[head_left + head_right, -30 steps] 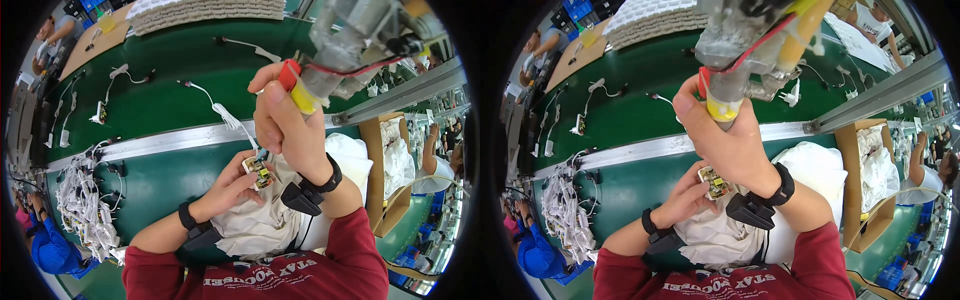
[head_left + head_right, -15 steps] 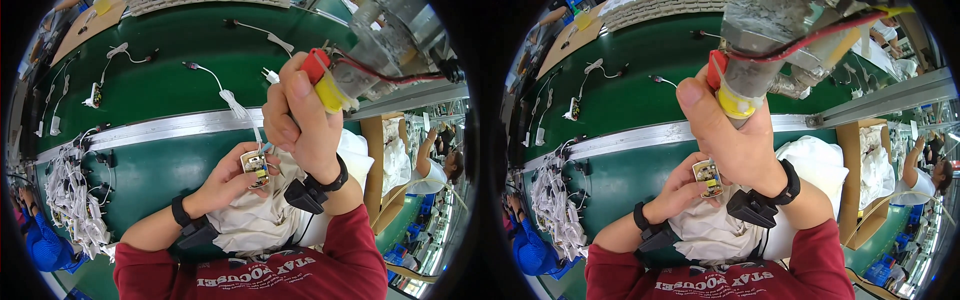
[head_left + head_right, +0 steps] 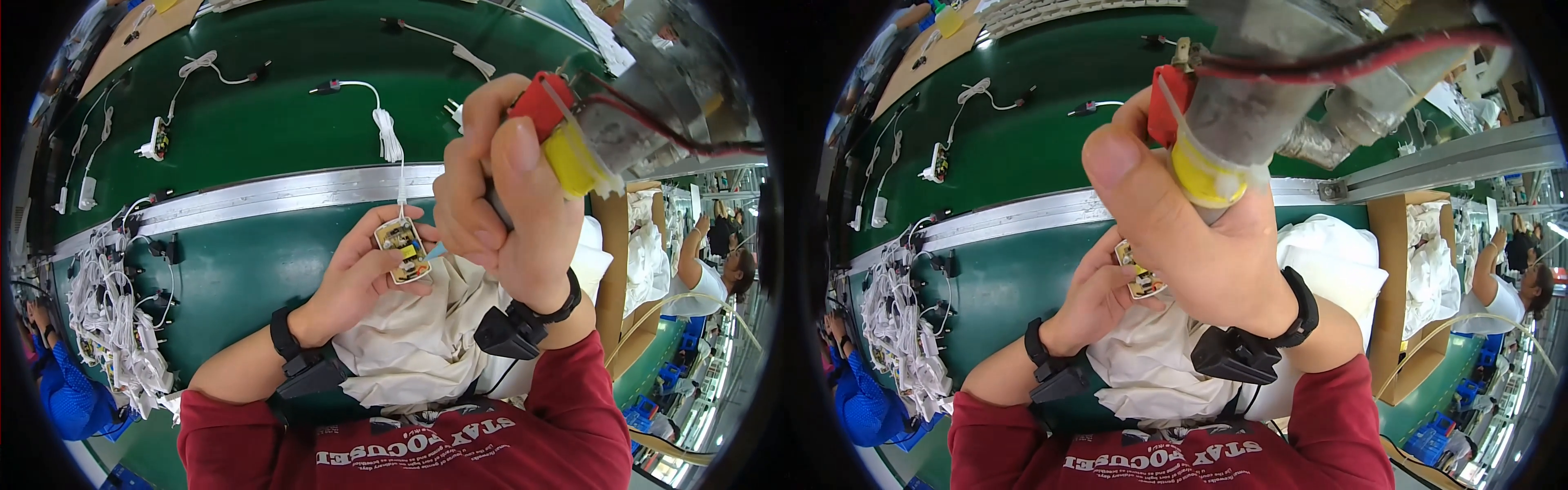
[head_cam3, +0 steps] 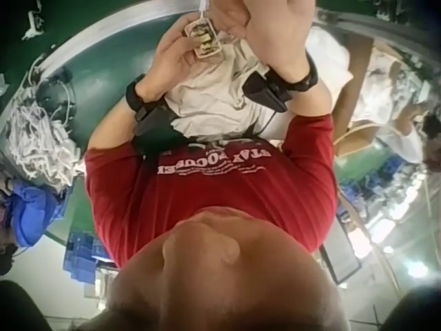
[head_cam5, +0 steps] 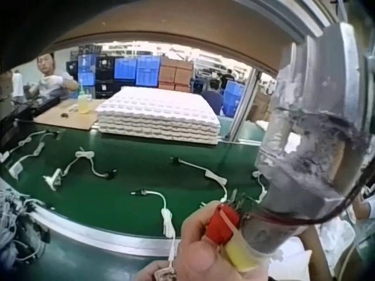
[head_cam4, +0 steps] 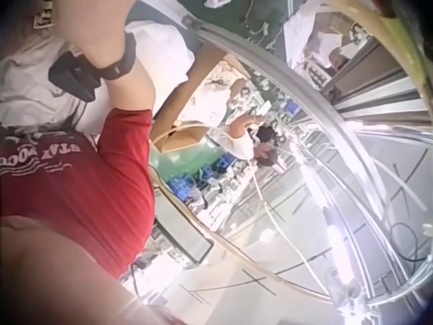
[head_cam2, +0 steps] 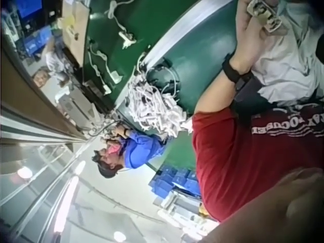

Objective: The person picks up a power adapter, applies glue to its internal components using a glue gun, and places it back onto the conveyor belt. This process is repeated for several adapters, occasionally moving a pile of white cables to clear the workspace.

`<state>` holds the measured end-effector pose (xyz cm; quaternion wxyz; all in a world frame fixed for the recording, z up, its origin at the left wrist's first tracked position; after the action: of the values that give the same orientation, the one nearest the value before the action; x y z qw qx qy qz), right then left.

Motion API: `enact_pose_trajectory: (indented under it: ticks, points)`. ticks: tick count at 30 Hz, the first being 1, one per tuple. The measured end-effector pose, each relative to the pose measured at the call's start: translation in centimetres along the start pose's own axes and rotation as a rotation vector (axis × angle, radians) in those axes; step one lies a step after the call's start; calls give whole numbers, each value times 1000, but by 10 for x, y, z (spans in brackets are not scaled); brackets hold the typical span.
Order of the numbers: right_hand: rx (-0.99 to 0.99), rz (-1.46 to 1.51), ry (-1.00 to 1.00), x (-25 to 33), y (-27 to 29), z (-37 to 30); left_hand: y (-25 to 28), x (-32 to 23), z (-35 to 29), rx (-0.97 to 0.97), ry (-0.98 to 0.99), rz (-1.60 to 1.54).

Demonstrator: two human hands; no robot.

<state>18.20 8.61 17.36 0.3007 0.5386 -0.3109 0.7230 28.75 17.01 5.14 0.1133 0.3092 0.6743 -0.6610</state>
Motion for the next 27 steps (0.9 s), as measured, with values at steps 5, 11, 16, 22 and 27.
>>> enact_pose_trajectory:
  ticks: [5,11,16,22,27]
  points:
    - [38,-48,17,-5,-2,-1,1,-4,-1,-2,-16,-38]
    - [50,-49,-35,-3,2,0,1,-4,2,10,-18,-38]
    - [-25,-47,-84,5,-3,1,4,-3,4,23,-7,-40]
    - [-35,0,-84,-2,-7,-3,-1,0,4,32,6,-154]
    - [84,-90,-42,-8,-1,-4,-1,-1,3,61,16,-209]
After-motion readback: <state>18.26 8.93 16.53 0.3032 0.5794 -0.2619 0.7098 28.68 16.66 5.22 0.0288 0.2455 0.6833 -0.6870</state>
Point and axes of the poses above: each hand's wrist, its own z-axis towards the middle knuckle, its own y-axis out of the back of the hand, x = y × z, the point moved 1 cm from there along z, towards the middle knuckle, and after that the axes turned 2 degrees about -y, right-handed, at the moved point
